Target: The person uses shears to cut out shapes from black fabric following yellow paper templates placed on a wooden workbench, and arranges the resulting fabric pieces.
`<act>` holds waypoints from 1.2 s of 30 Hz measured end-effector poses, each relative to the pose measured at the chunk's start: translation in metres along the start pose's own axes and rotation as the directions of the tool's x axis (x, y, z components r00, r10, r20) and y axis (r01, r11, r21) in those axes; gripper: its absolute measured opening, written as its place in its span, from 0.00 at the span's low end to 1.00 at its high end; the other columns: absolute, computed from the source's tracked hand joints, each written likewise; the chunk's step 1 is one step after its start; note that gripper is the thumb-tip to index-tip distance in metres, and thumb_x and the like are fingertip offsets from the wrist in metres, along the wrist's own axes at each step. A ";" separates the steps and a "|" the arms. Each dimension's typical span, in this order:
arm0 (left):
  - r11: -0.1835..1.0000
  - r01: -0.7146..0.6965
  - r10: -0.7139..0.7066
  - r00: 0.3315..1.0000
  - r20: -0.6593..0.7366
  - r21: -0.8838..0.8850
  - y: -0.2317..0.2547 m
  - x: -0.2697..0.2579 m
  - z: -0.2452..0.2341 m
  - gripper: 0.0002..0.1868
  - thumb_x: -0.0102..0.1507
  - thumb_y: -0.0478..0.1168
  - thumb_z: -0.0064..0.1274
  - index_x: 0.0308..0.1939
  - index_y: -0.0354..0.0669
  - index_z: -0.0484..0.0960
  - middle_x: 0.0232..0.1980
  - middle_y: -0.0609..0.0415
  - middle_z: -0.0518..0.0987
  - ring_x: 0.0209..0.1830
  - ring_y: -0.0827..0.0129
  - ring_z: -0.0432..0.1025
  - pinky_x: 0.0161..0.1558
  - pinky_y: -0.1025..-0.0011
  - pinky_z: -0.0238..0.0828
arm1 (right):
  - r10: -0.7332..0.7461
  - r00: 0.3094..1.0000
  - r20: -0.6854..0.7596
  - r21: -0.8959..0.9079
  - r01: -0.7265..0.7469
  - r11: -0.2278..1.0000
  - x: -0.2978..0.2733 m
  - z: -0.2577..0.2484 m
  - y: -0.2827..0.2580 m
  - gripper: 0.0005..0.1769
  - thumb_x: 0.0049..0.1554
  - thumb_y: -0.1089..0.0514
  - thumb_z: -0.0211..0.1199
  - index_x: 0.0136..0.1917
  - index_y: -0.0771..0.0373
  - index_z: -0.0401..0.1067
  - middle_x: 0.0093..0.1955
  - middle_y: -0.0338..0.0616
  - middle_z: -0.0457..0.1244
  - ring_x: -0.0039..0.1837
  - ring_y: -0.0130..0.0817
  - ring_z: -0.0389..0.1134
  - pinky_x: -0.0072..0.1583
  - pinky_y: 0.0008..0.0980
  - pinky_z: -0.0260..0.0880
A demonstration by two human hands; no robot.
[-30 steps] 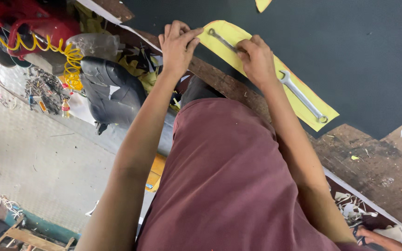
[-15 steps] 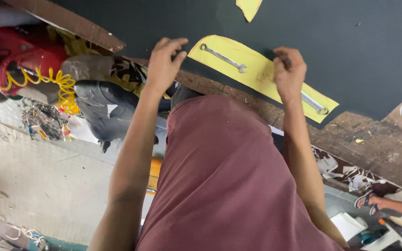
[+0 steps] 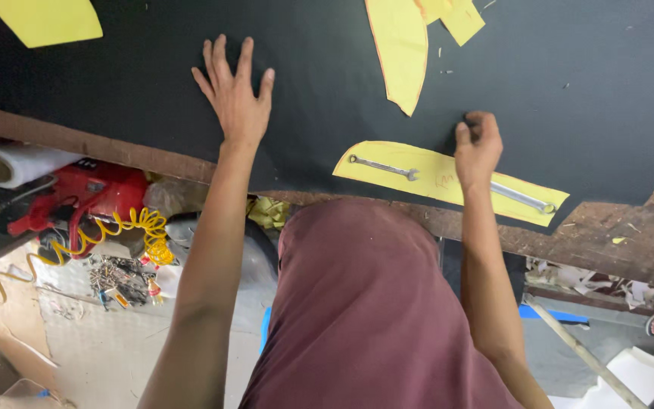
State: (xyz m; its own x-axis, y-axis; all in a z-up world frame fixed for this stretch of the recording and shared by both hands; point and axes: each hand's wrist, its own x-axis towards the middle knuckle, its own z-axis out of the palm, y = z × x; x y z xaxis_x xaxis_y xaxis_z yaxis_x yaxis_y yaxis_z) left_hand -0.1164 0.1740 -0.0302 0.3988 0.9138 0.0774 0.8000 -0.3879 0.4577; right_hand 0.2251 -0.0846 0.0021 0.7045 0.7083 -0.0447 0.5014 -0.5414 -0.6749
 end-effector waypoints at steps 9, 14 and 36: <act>0.994 -0.011 -0.005 0.989 0.149 0.112 0.014 0.012 0.002 0.31 0.75 0.57 0.43 0.79 0.51 0.65 0.83 0.39 0.50 0.84 0.44 0.36 0.75 0.31 0.21 | -0.001 1.000 -0.027 -0.103 -0.002 0.995 0.056 0.051 -0.094 0.27 0.59 0.62 0.72 0.69 0.63 0.66 0.58 0.52 0.53 0.45 0.41 0.62 0.51 0.37 0.68; 0.989 -0.029 0.004 0.985 0.172 0.143 0.026 -0.029 0.004 0.30 0.74 0.56 0.41 0.78 0.52 0.65 0.82 0.42 0.52 0.84 0.46 0.40 0.77 0.35 0.25 | -0.080 0.996 -0.027 0.008 0.081 0.997 0.107 0.066 -0.122 0.34 0.59 0.62 0.71 0.74 0.66 0.60 0.62 0.54 0.48 0.47 0.38 0.64 0.53 0.36 0.70; 0.958 0.251 -0.235 0.965 -0.117 0.142 -0.256 0.113 -0.095 0.58 0.67 0.69 0.63 0.85 0.49 0.42 0.83 0.32 0.42 0.83 0.34 0.38 0.75 0.28 0.30 | -0.212 0.976 0.045 -0.277 0.217 0.936 0.011 0.252 -0.272 0.34 0.54 0.49 0.70 0.72 0.52 0.66 0.57 0.54 0.58 0.53 0.54 0.68 0.49 0.50 0.69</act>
State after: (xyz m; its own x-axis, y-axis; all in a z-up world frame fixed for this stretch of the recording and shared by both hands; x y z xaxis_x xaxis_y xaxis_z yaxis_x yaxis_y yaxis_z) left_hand -0.3186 0.3883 -0.0545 0.1440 0.9870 0.0709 0.9297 -0.1595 0.3319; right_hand -0.0298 0.1848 0.0003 0.5584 0.8269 0.0663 0.7612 -0.4790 -0.4371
